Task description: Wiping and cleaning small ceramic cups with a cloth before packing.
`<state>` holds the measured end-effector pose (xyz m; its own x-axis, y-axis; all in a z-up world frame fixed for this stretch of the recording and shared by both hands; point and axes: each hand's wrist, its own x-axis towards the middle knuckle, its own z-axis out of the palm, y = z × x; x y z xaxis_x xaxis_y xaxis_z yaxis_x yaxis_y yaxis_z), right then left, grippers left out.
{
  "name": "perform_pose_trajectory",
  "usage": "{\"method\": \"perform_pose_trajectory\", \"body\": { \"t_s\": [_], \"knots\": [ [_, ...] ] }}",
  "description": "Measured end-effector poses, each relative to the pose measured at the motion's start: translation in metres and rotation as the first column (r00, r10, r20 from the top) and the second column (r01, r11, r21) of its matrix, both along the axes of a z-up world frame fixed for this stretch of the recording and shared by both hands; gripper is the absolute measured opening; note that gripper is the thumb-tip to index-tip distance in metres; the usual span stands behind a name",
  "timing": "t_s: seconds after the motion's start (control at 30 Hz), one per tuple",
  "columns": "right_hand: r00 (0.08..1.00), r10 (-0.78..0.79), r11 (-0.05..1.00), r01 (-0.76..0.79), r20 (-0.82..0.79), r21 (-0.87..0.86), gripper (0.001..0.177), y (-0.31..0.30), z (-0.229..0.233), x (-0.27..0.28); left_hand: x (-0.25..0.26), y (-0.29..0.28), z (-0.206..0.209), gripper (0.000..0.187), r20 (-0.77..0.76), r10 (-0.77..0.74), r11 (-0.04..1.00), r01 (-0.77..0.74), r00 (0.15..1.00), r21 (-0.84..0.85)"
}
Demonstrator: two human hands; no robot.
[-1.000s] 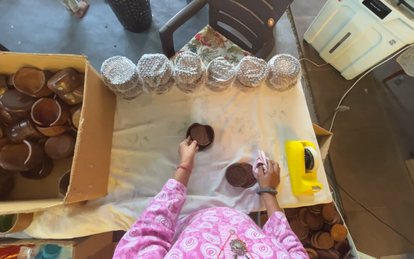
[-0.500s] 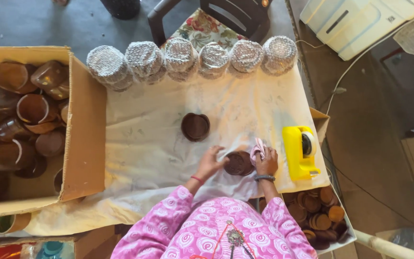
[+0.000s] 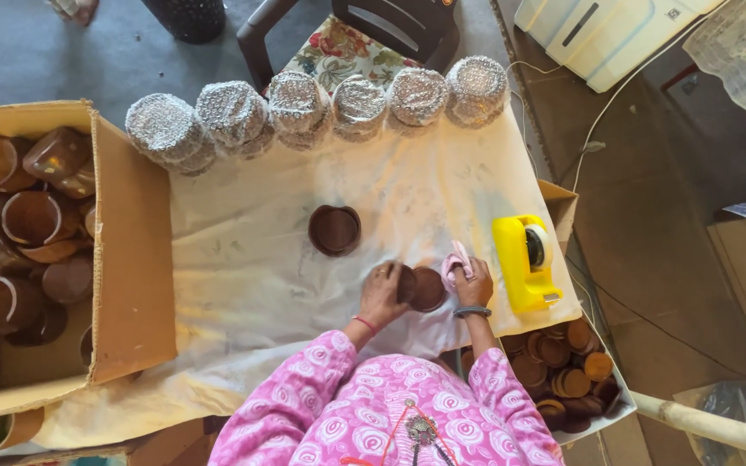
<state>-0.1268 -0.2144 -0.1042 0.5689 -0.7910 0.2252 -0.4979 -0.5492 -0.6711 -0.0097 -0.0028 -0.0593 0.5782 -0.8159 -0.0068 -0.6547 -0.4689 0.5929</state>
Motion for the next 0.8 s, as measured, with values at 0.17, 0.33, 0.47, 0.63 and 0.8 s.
{"method": "perform_pose_trajectory", "body": {
  "t_s": [0.17, 0.33, 0.47, 0.63, 0.8],
  "knots": [
    [0.959, -0.12, 0.919, 0.009, 0.258, 0.393, 0.023, -0.014, -0.004, -0.002, 0.003, -0.005, 0.023, 0.101, -0.154, 0.202, 0.977, -0.21, 0.967, -0.037],
    [0.838, -0.345, 0.763, -0.011, 0.423, 0.646, 0.014, -0.037, -0.046, -0.029, -0.009, -0.057, 0.025, 0.102, -0.205, 0.051, 0.99, -0.076, 0.977, -0.118],
    [0.797, -0.466, 0.803, 0.199, 0.384, 0.561, 0.011, 0.005, -0.009, -0.057, -0.013, -0.091, 0.008, 0.108, -0.238, -0.094, 0.985, 0.056, 0.967, -0.162],
    [0.768, -0.459, 0.82, 0.172, 0.446, 0.547, 0.011, 0.008, -0.042, -0.085, -0.014, -0.088, -0.048, 0.095, -0.184, -0.153, 0.977, 0.12, 0.971, -0.178],
    [0.779, -0.449, 0.822, 0.166, 0.439, 0.545, 0.012, 0.008, -0.03, -0.074, -0.007, -0.058, 0.033, 0.086, -0.041, -0.19, 0.971, 0.193, 0.981, 0.137]
  ]
}}
